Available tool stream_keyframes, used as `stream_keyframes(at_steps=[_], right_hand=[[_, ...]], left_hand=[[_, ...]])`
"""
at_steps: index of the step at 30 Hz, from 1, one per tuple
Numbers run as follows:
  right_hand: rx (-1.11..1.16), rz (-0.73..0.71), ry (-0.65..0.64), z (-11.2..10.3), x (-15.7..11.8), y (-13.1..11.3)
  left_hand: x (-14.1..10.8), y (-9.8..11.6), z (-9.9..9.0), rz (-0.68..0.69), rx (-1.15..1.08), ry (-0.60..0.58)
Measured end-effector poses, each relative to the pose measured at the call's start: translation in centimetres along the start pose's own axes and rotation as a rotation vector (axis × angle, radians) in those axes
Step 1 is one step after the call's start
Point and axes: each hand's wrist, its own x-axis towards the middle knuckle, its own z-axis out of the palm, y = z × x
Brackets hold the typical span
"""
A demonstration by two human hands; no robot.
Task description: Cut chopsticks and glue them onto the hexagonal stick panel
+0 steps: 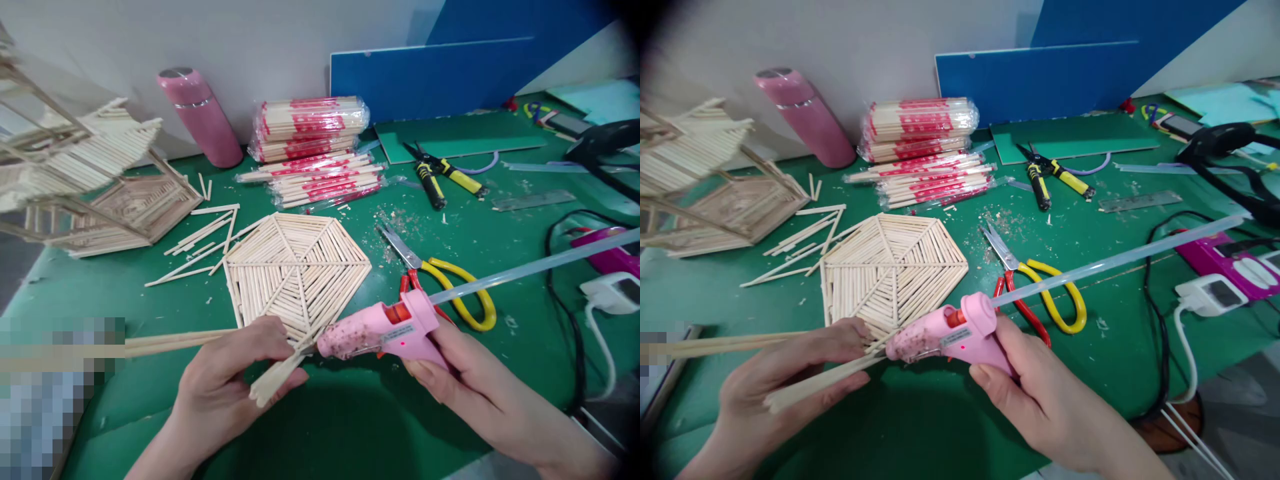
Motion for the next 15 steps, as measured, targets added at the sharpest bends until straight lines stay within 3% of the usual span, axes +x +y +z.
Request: stream_keyframes(at_steps=[15], right_hand=[[0.168,0.076,-0.038,-0.01,-0.41,-0.23]], left_hand=[[-0.15,-0.35,0.01,0.044,-0.006,-0.008]])
